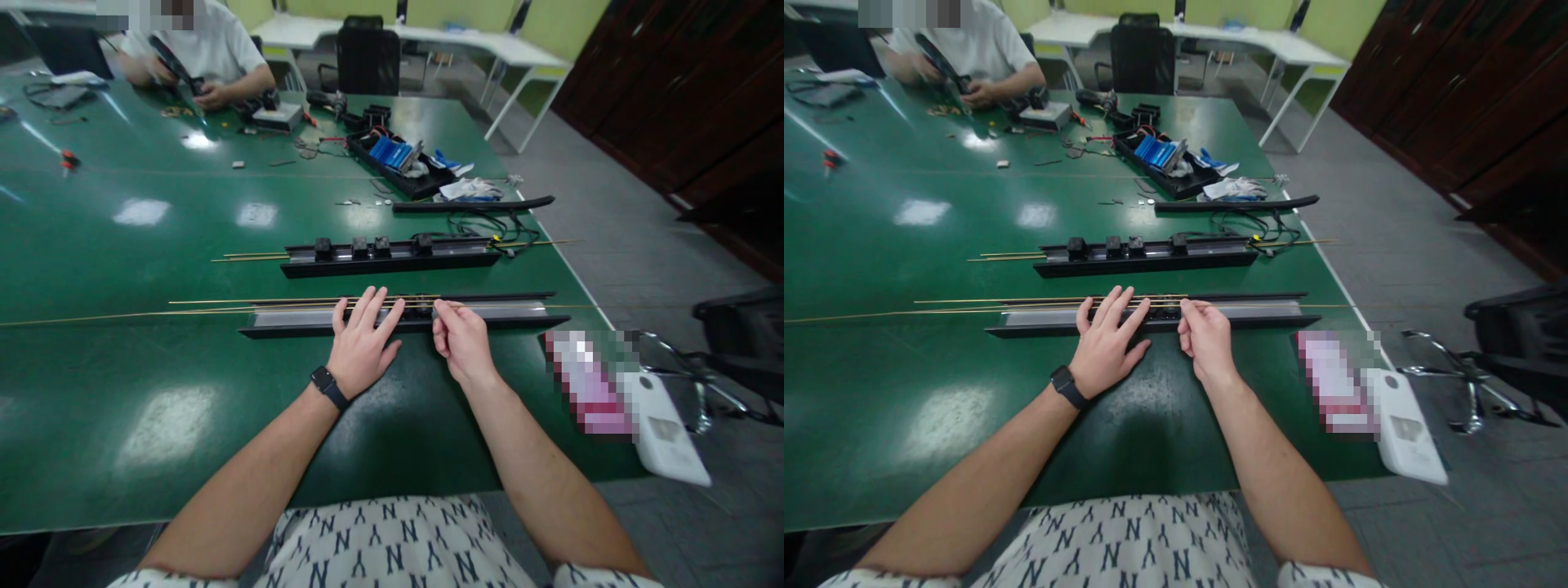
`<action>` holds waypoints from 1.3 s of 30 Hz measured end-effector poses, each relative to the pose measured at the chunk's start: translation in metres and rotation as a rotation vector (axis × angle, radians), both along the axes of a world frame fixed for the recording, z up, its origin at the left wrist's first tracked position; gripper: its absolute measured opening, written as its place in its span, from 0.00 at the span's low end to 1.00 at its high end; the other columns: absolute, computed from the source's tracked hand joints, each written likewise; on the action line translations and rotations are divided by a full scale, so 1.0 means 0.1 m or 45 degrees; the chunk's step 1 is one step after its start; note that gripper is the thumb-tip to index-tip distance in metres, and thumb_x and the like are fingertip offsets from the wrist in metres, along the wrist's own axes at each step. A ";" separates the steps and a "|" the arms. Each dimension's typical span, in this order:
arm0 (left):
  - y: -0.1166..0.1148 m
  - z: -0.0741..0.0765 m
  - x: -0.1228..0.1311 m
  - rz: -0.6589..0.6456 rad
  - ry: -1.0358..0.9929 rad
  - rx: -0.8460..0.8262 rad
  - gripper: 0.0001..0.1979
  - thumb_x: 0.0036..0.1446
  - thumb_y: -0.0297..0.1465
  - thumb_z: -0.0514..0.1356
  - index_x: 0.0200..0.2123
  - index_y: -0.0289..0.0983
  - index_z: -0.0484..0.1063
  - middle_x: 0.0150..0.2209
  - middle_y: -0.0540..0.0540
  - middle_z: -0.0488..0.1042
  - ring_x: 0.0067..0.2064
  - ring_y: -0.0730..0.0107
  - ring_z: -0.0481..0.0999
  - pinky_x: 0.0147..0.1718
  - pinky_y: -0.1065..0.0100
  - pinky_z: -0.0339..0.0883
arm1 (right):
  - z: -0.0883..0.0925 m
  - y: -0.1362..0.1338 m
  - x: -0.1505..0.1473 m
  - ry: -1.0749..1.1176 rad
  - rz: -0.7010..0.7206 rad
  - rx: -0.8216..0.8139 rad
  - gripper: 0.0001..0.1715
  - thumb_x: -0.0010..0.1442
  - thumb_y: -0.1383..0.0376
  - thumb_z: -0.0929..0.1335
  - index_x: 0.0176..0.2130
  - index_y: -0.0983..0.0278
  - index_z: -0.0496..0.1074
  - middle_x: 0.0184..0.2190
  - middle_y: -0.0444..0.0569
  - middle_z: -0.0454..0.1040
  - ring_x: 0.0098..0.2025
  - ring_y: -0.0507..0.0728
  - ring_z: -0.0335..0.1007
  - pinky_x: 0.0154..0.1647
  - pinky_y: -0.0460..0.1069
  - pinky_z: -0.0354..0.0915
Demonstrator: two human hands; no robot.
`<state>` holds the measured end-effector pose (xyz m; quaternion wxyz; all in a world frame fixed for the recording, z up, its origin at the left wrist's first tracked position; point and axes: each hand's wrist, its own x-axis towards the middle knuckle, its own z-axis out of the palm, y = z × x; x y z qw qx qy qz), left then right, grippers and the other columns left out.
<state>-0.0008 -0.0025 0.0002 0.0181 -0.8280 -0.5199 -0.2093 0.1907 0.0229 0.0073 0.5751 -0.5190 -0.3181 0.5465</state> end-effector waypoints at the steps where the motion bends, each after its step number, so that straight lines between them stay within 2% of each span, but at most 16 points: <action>1: 0.00 0.00 0.00 0.001 0.000 0.002 0.33 0.68 0.40 0.60 0.73 0.44 0.61 0.75 0.36 0.57 0.77 0.47 0.54 0.72 0.39 0.37 | 0.00 0.00 0.00 -0.007 0.006 0.003 0.22 0.54 0.52 0.79 0.36 0.62 0.71 0.18 0.38 0.70 0.11 0.46 0.55 0.08 0.41 0.45; 6: 0.00 0.00 0.00 0.003 0.004 0.001 0.33 0.68 0.41 0.60 0.73 0.45 0.61 0.76 0.37 0.57 0.77 0.48 0.53 0.72 0.39 0.36 | 0.02 0.00 0.01 -0.011 0.004 -0.014 0.23 0.51 0.53 0.80 0.36 0.65 0.74 0.17 0.38 0.70 0.11 0.45 0.55 0.08 0.41 0.45; 20: 0.01 -0.02 -0.01 -0.003 0.007 0.019 0.33 0.68 0.42 0.60 0.73 0.45 0.61 0.76 0.36 0.57 0.77 0.48 0.54 0.72 0.40 0.36 | 0.01 0.01 0.00 0.052 -0.043 -0.022 0.21 0.52 0.54 0.80 0.34 0.64 0.71 0.16 0.37 0.68 0.10 0.46 0.54 0.07 0.41 0.45; 31: 0.01 -0.03 0.00 -0.002 0.005 0.025 0.33 0.67 0.42 0.61 0.73 0.45 0.61 0.76 0.36 0.57 0.77 0.47 0.54 0.72 0.40 0.36 | 0.02 0.00 0.02 0.039 0.023 0.003 0.21 0.52 0.55 0.80 0.37 0.65 0.74 0.17 0.38 0.70 0.10 0.46 0.55 0.07 0.41 0.45; 39: 0.01 -0.03 0.00 -0.001 -0.002 0.024 0.33 0.67 0.41 0.61 0.73 0.45 0.61 0.75 0.37 0.58 0.77 0.47 0.54 0.72 0.40 0.36 | 0.01 0.01 0.03 0.034 -0.014 -0.040 0.21 0.50 0.56 0.80 0.36 0.66 0.74 0.16 0.38 0.69 0.11 0.46 0.55 0.08 0.41 0.45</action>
